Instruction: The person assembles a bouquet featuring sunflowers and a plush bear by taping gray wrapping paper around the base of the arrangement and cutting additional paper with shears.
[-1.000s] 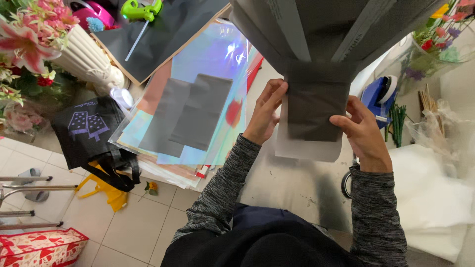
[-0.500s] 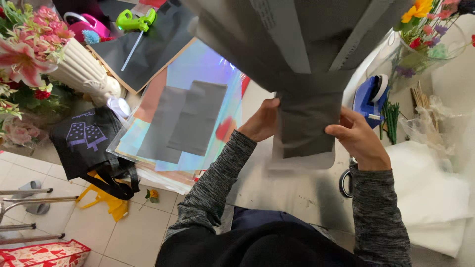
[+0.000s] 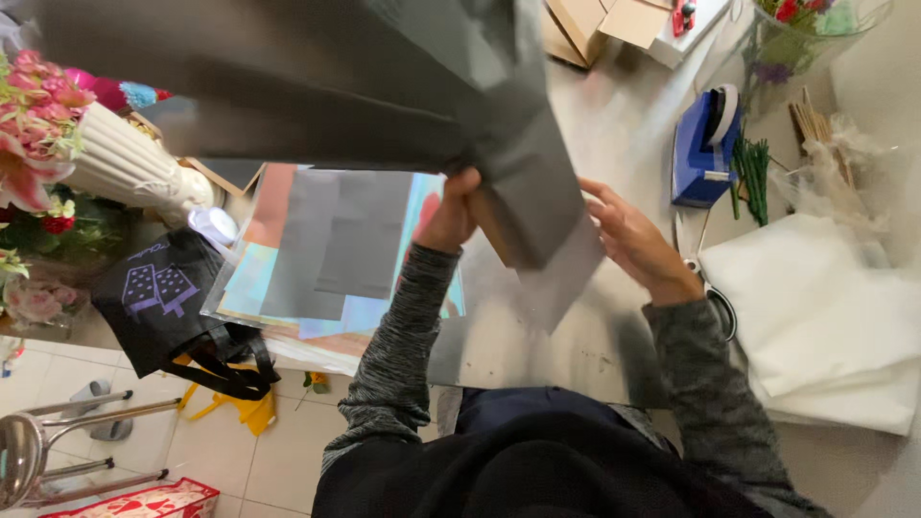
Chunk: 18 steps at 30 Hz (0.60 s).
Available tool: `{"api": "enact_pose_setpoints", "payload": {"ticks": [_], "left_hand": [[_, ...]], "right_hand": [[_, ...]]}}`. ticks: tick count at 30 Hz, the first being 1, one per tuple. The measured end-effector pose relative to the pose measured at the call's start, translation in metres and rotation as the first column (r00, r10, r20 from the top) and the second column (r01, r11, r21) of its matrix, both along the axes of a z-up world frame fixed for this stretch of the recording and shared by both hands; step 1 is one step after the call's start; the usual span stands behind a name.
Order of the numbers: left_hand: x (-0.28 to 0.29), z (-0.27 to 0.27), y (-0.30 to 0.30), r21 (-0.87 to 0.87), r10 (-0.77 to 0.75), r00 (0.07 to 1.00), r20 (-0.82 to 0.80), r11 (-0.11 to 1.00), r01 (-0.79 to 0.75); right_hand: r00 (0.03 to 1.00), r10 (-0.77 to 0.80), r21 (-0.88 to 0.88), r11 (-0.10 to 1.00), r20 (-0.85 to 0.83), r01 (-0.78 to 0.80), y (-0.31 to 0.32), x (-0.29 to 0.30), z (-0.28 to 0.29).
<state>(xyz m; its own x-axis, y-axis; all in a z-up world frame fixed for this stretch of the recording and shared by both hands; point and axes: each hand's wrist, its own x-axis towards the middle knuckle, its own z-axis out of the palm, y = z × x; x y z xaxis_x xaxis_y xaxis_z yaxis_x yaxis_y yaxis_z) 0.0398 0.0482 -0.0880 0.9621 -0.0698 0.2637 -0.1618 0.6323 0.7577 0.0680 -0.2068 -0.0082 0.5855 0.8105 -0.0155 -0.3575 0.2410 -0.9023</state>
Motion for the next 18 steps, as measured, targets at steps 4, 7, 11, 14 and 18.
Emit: {"api": "enact_pose_setpoints", "payload": {"ticks": [4, 7, 11, 14, 18], "left_hand": [[-0.014, 0.045, 0.012, 0.065, 0.386, 0.922, -0.005, 0.92, -0.385], [-0.025, 0.072, 0.013, 0.094, 0.471, 0.882, -0.022, 0.879, -0.467], [-0.025, 0.06, 0.019, 0.093, 0.593, 0.787, -0.171, 0.805, -0.586], [-0.033, 0.068, 0.021, 0.133, 0.564, 0.821, -0.086, 0.824, -0.551], [-0.038, 0.066, 0.019, 0.165, 0.602, 0.794, -0.086, 0.794, -0.584]], "right_hand": [[0.899, -0.437, -0.292, 0.856, 0.035, 0.427, 0.0, -0.04, -0.002], [0.903, -0.277, -0.22, 0.952, -0.329, 0.212, -0.001, -0.061, -0.004], [0.772, -0.181, -0.075, 0.982, -0.61, 0.171, 0.013, -0.066, -0.011], [0.767, -0.15, -0.052, 0.987, -0.624, 0.151, 0.018, -0.065, -0.042], [0.807, -0.144, -0.103, 0.989, -0.573, 0.103, 0.012, -0.055, -0.051]]}}
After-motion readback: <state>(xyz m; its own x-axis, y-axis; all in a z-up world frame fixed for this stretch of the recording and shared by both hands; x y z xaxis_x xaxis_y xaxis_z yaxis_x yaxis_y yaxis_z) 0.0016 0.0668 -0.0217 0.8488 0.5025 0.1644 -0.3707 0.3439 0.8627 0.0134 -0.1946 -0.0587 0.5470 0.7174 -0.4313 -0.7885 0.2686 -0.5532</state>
